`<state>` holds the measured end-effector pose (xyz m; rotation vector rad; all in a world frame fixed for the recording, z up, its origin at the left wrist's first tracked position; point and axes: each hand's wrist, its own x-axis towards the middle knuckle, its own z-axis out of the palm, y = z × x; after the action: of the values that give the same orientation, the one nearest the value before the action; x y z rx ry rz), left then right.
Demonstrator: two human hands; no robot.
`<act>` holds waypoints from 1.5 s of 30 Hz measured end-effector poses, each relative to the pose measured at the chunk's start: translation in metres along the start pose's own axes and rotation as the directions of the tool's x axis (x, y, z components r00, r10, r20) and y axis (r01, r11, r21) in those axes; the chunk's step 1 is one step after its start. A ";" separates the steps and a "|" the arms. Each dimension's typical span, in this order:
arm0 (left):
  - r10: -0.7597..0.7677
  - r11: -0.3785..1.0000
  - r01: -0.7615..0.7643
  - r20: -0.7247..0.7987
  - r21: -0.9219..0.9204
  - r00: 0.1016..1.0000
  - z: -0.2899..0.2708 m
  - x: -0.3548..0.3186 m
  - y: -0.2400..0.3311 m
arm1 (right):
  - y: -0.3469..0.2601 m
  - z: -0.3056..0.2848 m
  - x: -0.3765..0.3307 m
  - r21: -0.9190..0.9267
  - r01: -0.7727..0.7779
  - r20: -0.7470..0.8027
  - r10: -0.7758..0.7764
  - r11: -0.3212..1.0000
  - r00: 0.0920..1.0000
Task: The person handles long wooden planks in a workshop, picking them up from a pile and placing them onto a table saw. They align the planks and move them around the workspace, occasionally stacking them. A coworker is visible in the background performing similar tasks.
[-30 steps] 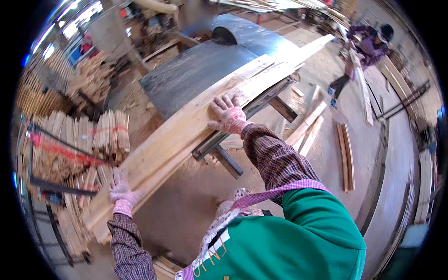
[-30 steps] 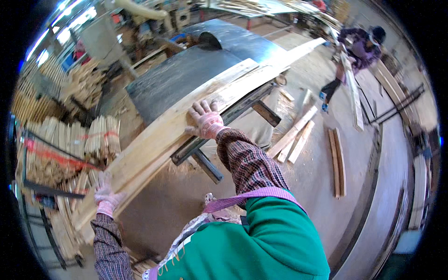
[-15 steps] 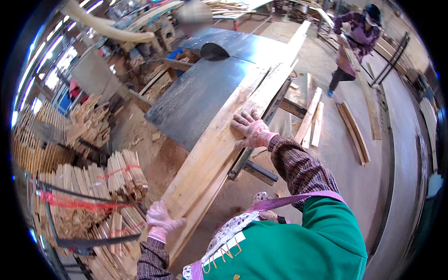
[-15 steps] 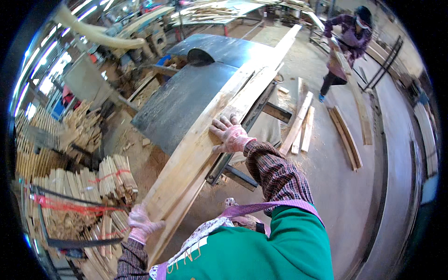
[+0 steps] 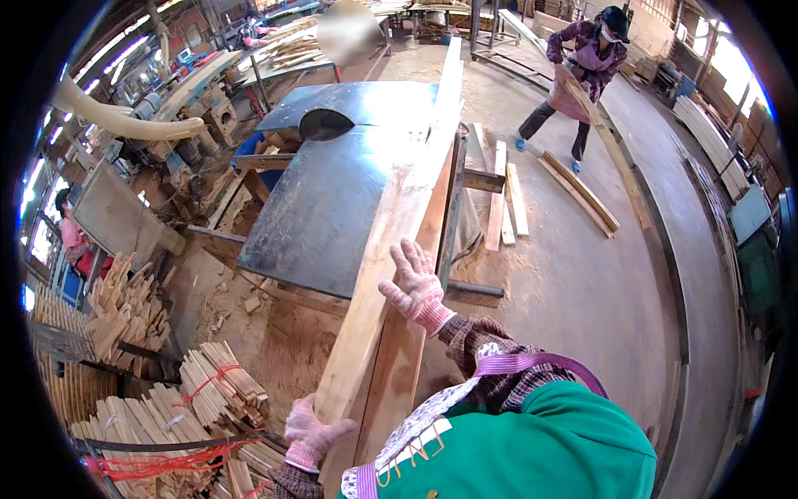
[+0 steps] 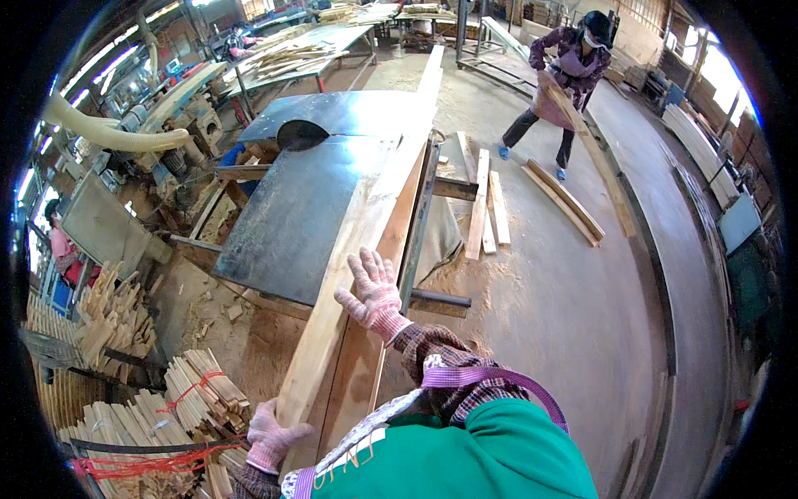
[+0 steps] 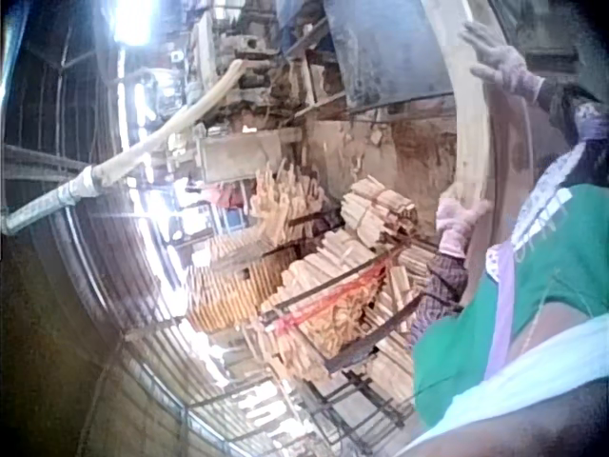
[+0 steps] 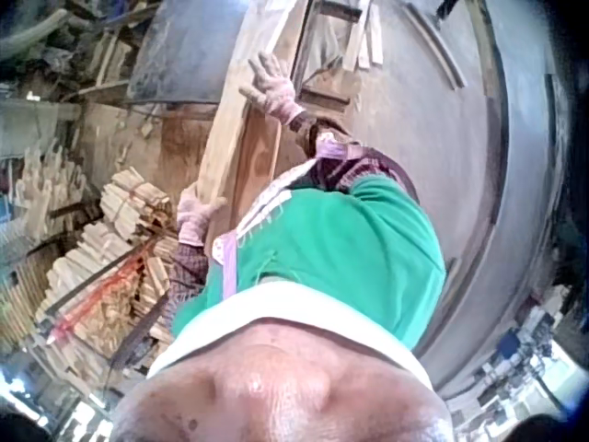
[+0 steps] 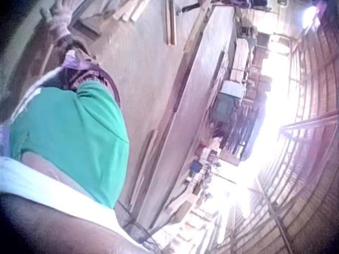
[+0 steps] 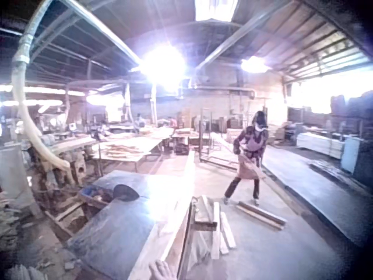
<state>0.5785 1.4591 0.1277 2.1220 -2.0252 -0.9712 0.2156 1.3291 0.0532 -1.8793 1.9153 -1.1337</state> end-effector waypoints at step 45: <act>-0.088 0.871 0.187 -0.230 0.454 0.969 -0.010 0.170 0.177 | -0.038 -0.042 -0.077 -0.450 0.194 0.599 0.134 0.872 0.790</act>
<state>0.4174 1.2747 0.1468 2.5009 -2.1968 -0.2510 0.2282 1.4200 0.0795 -2.1552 1.8576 0.0527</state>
